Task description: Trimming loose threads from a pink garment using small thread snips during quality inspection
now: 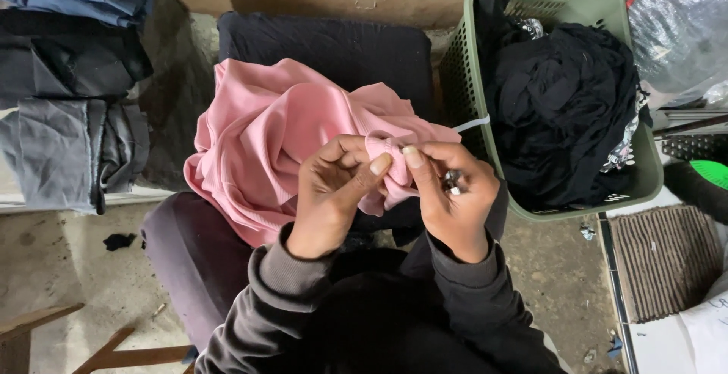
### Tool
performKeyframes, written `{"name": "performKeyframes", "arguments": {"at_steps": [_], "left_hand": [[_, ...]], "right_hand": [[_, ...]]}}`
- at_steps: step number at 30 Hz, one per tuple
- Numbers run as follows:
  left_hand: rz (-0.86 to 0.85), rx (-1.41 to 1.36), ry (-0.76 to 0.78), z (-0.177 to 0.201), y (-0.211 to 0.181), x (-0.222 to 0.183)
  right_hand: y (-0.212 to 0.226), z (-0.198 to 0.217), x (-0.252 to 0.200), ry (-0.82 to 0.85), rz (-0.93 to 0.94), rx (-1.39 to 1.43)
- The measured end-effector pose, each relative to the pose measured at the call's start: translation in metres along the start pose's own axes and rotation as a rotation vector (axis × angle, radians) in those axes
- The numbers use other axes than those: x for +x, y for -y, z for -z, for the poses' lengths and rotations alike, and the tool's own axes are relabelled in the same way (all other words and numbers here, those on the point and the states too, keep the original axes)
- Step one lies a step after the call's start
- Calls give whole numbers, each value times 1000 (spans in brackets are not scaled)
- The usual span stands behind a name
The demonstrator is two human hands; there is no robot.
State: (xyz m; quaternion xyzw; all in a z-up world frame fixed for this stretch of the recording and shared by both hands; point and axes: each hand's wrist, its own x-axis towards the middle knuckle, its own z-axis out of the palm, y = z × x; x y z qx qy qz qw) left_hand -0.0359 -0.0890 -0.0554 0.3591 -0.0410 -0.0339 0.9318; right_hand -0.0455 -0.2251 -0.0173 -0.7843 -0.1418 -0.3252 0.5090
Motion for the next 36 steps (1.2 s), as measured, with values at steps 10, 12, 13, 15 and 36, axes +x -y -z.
{"name": "performKeyframes", "arguments": {"at_steps": [10,12,13,15,36], "left_hand": [[-32,-107,-27,4,18,-4],[-51,-87,-7,13,26,-3],[-55,-84,-7,10,23,-4],[-50,-80,-5,4,18,-7],[-46,52,110,-3,-6,-4]], "right_hand": [[15,2,4,139,-148,148],[18,3,10,114,-127,127],[18,2,11,115,-124,132],[18,0,12,82,1,48],[6,15,14,220,-147,78]]}}
